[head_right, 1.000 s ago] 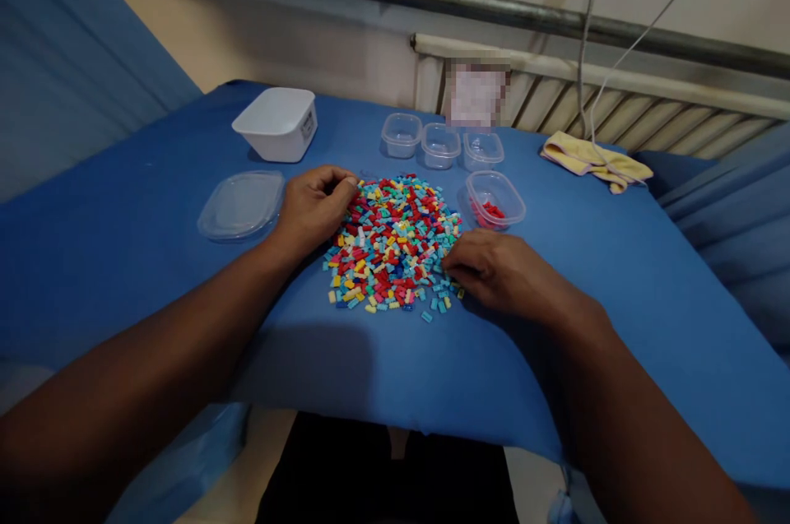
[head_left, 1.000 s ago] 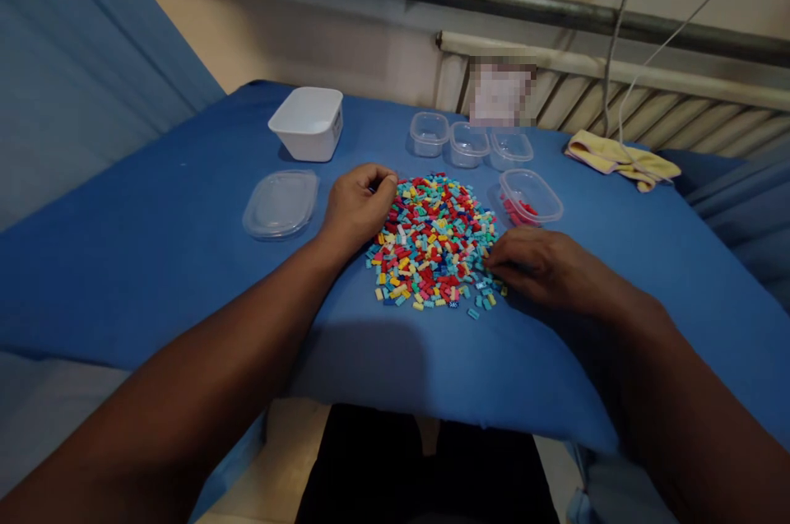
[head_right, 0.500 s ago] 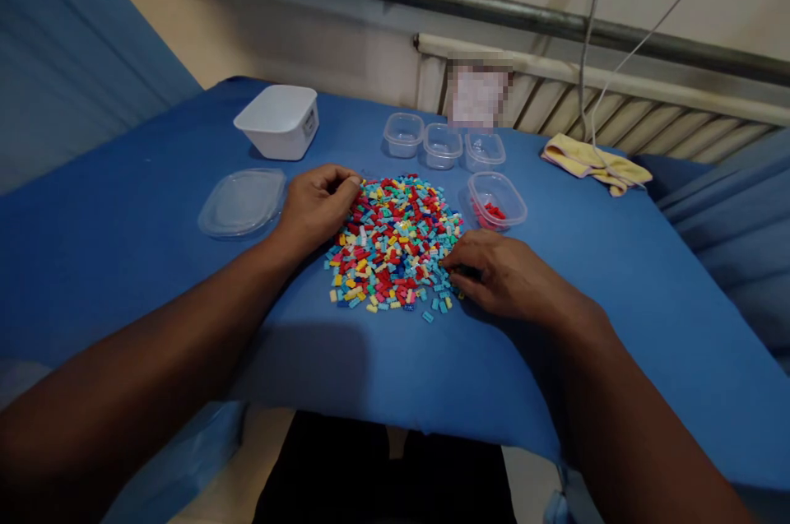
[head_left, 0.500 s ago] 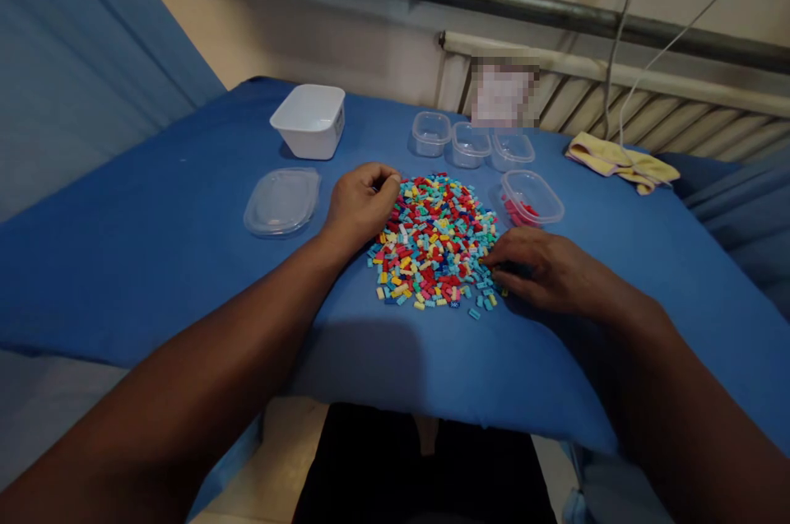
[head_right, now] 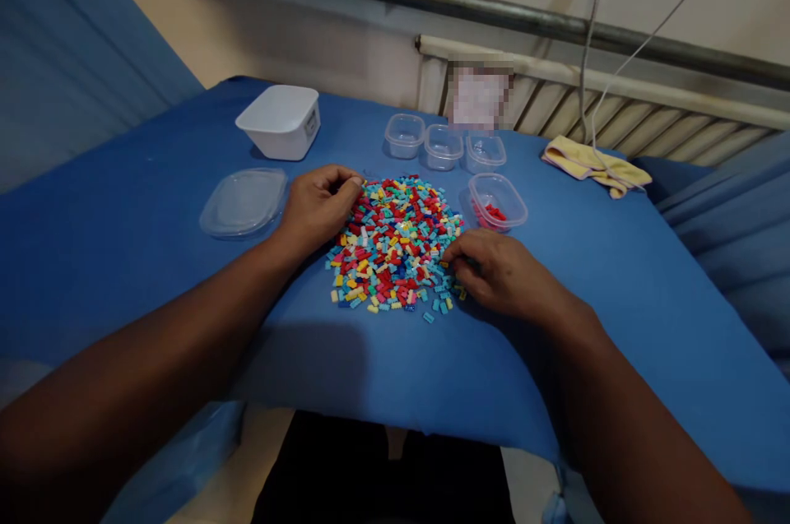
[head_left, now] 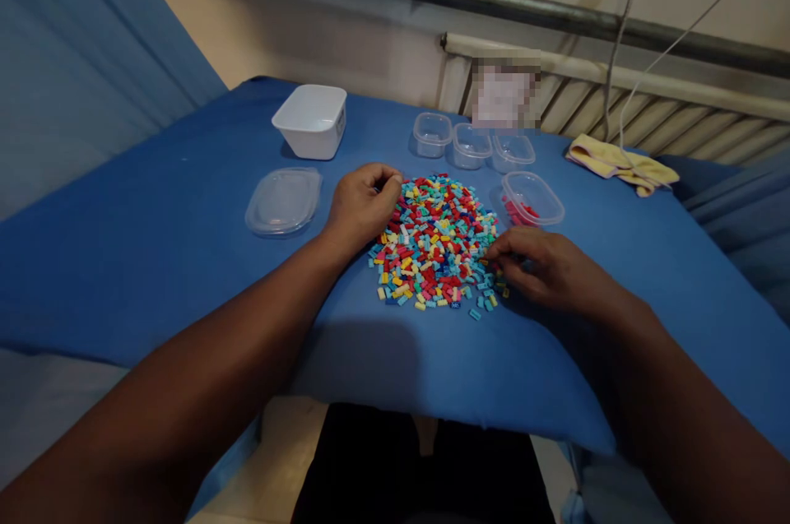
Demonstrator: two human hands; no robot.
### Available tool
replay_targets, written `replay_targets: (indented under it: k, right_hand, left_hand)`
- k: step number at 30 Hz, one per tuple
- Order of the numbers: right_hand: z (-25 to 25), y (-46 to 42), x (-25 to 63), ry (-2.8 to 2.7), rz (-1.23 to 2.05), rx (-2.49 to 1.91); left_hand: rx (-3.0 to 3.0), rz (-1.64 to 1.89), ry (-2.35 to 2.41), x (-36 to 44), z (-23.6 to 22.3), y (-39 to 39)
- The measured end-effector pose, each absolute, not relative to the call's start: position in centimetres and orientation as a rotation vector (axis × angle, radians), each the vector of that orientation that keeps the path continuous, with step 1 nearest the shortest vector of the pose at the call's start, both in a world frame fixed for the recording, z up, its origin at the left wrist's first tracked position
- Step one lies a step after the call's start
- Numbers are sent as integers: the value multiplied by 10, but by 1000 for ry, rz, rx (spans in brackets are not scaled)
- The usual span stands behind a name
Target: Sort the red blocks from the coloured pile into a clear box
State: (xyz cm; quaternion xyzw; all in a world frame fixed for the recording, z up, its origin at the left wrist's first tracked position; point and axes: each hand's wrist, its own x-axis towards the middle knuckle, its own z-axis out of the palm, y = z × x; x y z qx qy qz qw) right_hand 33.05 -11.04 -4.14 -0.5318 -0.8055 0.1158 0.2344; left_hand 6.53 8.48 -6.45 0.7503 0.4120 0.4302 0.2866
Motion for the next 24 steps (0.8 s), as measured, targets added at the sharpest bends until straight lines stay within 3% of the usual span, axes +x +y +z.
replay_targets:
  k: [6,16,24]
  right_hand:
    - [-50,-102,325,-2332,51,-1551]
    - [-46,-102,320,-2362,90,-1468]
    - [-46,-105,328,-2261,-86,-1645]
  left_hand:
    - [2008,1146,1104,64,-65,84]
    - [2022,1139,1118,64,-65,84]
    - [2009,1139,1099,65,-65,85]
